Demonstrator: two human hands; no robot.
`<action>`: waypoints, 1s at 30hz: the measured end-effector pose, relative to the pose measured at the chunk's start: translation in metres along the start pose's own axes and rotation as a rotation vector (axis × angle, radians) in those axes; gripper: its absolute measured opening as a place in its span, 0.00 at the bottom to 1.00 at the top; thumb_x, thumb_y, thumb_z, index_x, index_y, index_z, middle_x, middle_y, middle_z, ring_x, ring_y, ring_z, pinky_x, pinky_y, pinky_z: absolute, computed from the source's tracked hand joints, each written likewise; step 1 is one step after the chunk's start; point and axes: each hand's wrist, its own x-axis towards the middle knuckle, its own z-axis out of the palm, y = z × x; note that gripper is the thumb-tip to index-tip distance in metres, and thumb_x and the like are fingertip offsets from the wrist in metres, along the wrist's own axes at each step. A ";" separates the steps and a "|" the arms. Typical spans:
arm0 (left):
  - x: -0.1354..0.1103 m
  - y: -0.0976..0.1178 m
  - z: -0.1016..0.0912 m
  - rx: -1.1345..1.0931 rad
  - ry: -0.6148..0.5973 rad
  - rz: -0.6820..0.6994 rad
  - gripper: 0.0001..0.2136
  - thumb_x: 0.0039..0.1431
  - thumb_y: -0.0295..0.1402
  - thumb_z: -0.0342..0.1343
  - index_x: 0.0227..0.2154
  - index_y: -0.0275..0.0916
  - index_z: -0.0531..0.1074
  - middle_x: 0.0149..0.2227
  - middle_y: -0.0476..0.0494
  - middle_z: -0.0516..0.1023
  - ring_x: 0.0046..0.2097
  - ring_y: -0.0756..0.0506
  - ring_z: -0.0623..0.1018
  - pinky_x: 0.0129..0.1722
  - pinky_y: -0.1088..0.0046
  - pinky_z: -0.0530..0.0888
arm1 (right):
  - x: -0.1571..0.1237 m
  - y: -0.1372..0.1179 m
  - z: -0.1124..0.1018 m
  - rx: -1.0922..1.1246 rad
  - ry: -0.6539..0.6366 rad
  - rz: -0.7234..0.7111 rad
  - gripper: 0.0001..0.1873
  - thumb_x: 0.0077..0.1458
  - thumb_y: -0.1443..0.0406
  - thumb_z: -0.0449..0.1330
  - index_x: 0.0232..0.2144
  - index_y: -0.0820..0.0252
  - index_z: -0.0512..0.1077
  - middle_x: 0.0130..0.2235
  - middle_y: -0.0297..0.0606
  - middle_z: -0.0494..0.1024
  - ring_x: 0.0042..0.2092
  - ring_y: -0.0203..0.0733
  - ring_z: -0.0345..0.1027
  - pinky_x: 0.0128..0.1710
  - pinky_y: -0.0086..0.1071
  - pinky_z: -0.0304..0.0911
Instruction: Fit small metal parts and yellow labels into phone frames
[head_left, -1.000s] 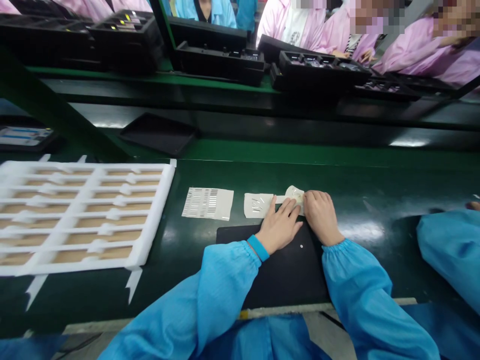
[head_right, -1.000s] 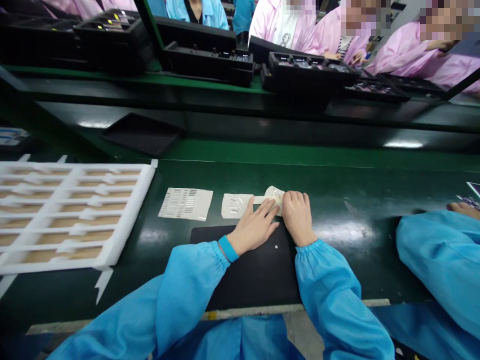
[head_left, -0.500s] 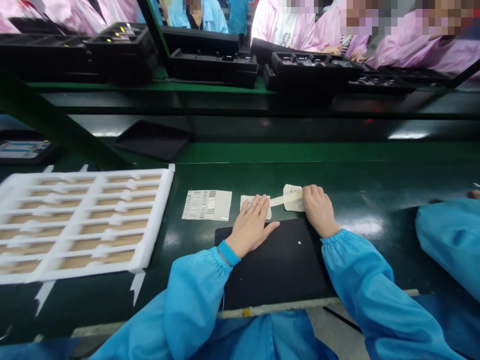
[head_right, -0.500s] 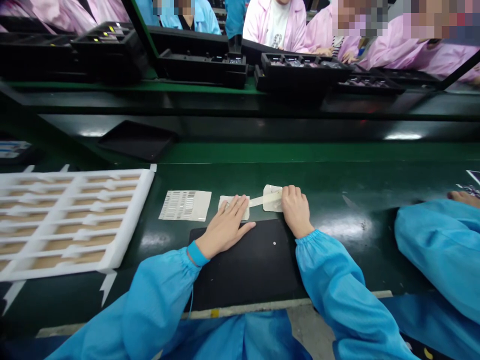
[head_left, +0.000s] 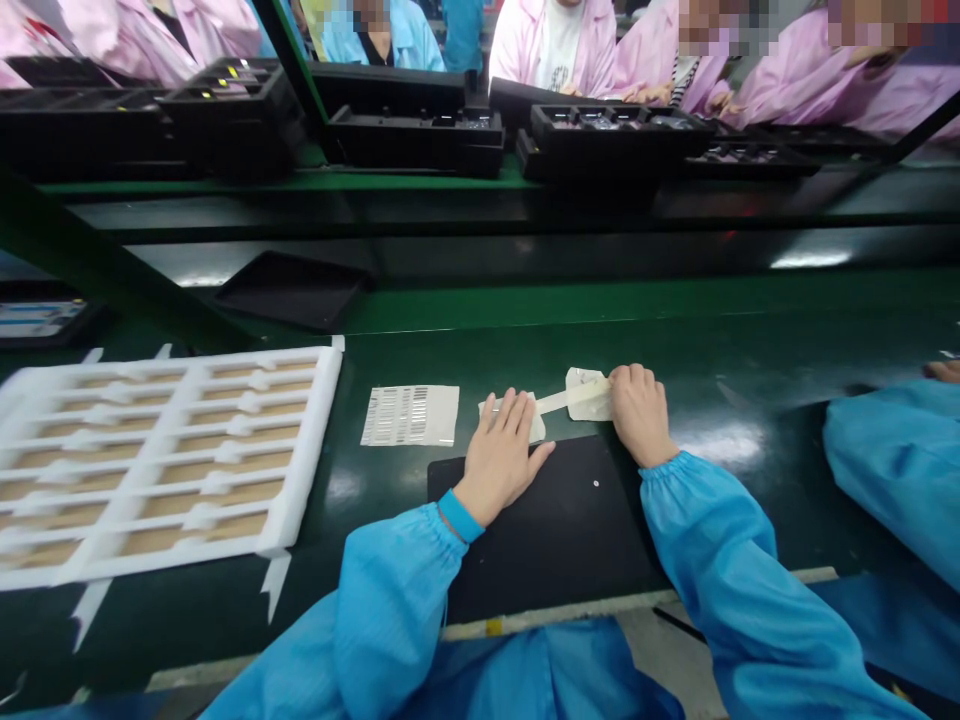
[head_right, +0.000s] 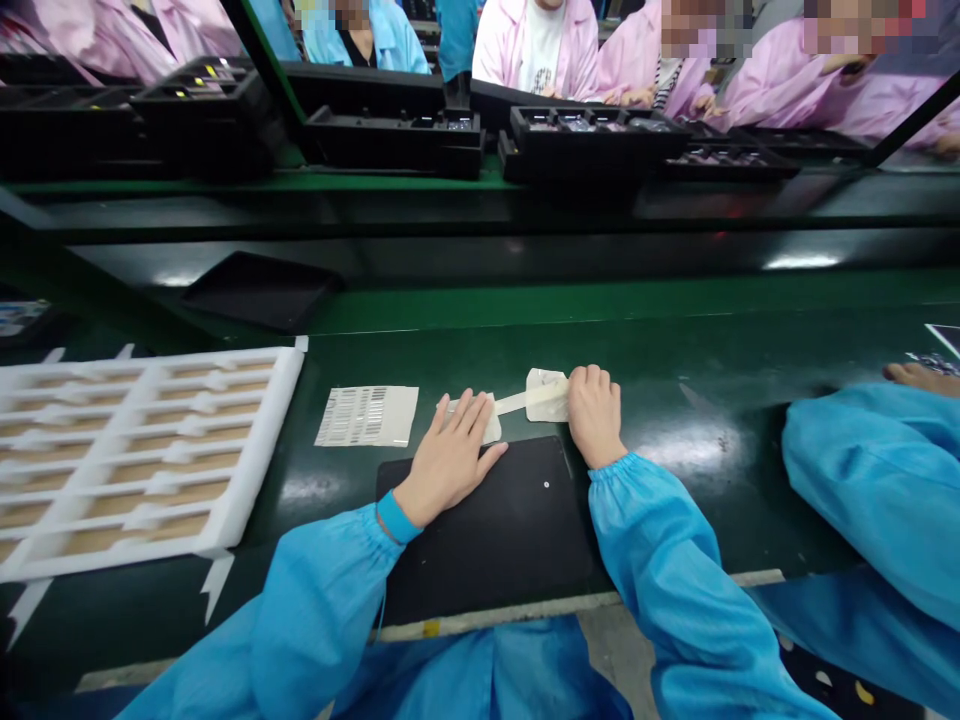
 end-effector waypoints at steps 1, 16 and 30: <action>0.000 0.000 0.000 0.001 0.000 0.001 0.30 0.70 0.47 0.39 0.65 0.27 0.57 0.67 0.35 0.59 0.69 0.37 0.56 0.68 0.51 0.52 | -0.002 0.000 0.000 0.003 0.003 0.006 0.12 0.61 0.74 0.44 0.38 0.64 0.67 0.38 0.50 0.71 0.39 0.51 0.60 0.33 0.38 0.51; -0.001 -0.010 0.007 -0.141 -0.059 -0.022 0.31 0.70 0.48 0.40 0.67 0.30 0.52 0.69 0.38 0.54 0.70 0.38 0.54 0.67 0.58 0.57 | -0.050 0.009 -0.001 0.144 0.120 0.159 0.12 0.64 0.69 0.44 0.38 0.62 0.67 0.36 0.46 0.69 0.38 0.50 0.59 0.35 0.38 0.50; 0.012 -0.015 -0.005 -0.112 0.115 -0.008 0.19 0.72 0.38 0.39 0.55 0.36 0.69 0.58 0.39 0.73 0.60 0.40 0.70 0.57 0.60 0.67 | -0.014 0.030 0.004 0.419 0.148 0.293 0.11 0.62 0.64 0.49 0.35 0.59 0.71 0.34 0.41 0.76 0.36 0.44 0.67 0.33 0.33 0.51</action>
